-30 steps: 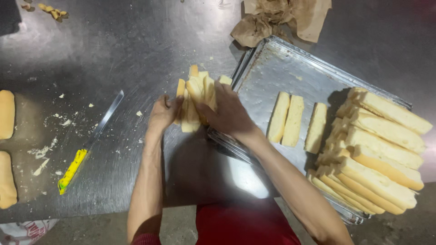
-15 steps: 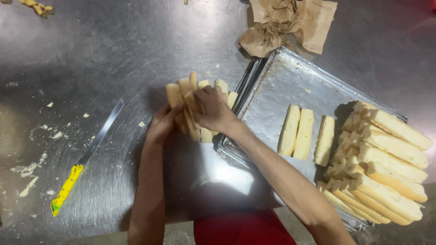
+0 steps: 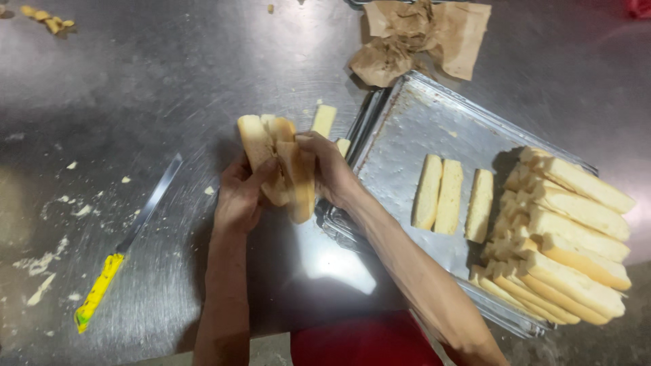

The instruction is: The person stacks pre-cut bread sticks onto a metal tray and then uses a knife to slice portions from long bread rolls.

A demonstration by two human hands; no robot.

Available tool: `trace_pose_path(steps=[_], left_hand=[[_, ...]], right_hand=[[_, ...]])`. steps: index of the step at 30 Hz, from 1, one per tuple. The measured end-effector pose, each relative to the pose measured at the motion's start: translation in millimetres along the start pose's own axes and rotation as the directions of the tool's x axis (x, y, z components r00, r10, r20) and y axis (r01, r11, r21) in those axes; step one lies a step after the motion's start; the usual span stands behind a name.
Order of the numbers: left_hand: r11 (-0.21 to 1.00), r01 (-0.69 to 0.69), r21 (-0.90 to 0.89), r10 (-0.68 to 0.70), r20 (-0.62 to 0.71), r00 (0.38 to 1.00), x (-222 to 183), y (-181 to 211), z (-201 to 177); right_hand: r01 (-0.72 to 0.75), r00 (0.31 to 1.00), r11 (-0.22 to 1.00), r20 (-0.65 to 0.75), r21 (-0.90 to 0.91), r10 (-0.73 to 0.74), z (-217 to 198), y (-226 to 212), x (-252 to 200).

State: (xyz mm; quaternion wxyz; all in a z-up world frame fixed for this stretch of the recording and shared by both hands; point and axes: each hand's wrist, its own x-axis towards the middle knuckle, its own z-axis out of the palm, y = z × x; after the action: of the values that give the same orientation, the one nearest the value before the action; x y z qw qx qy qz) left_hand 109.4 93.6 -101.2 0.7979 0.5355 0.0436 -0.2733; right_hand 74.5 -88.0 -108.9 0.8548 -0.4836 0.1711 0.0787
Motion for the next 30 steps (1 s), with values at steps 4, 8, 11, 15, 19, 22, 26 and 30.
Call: trace_pose_path(steps=[4, 8, 11, 15, 19, 22, 26, 30], left_hand=[[0.998, 0.063, -0.007, -0.062, 0.053, 0.997, 4.9, -9.6, 25.6], [0.996, 0.061, 0.063, -0.071, 0.165, 0.984, 10.2, -23.7, 50.7], [0.998, -0.009, 0.054, -0.012, 0.376, 0.927, 18.5, -29.5, 77.1], [0.72, -0.232, 0.654, 0.012, 0.322, 0.947, 19.1, -30.3, 126.6], [0.234, -0.838, 0.492, 0.545, 0.648, 0.532, 1.4, -19.6, 185.7], [0.368, -0.778, 0.509, 0.289, 0.733, 0.616, -21.5, -13.0, 241.2], [0.261, -0.869, 0.42, 0.01, 0.899, 0.437, -35.1, -23.6, 335.9], [0.192, -0.905, 0.381, -0.165, 0.921, 0.353, -38.5, -64.5, 405.5]], right_hand=[[0.034, 0.995, 0.999, -0.091, -0.036, -0.037, -15.3, -12.7, -23.7], [0.176, 0.933, 0.973, -0.288, -0.15, -0.213, -32.6, -43.4, -63.8], [0.256, 0.813, 0.914, -0.44, -0.316, -0.38, -50.7, -84.1, -97.3], [0.511, 0.681, 0.838, -0.503, -0.192, -0.531, -88.2, -141.3, -170.8], [0.649, 0.562, 0.731, -0.514, -0.211, -0.648, -145.3, -185.4, -277.1], [0.753, 0.335, 0.601, -0.63, -0.267, -0.7, -185.1, -202.9, -345.9], [0.853, 0.262, 0.498, -0.696, -0.157, -0.669, -223.1, -194.5, -393.6], [0.888, 0.36, 0.459, -0.611, -0.006, -0.705, -253.2, -182.0, -413.6]])
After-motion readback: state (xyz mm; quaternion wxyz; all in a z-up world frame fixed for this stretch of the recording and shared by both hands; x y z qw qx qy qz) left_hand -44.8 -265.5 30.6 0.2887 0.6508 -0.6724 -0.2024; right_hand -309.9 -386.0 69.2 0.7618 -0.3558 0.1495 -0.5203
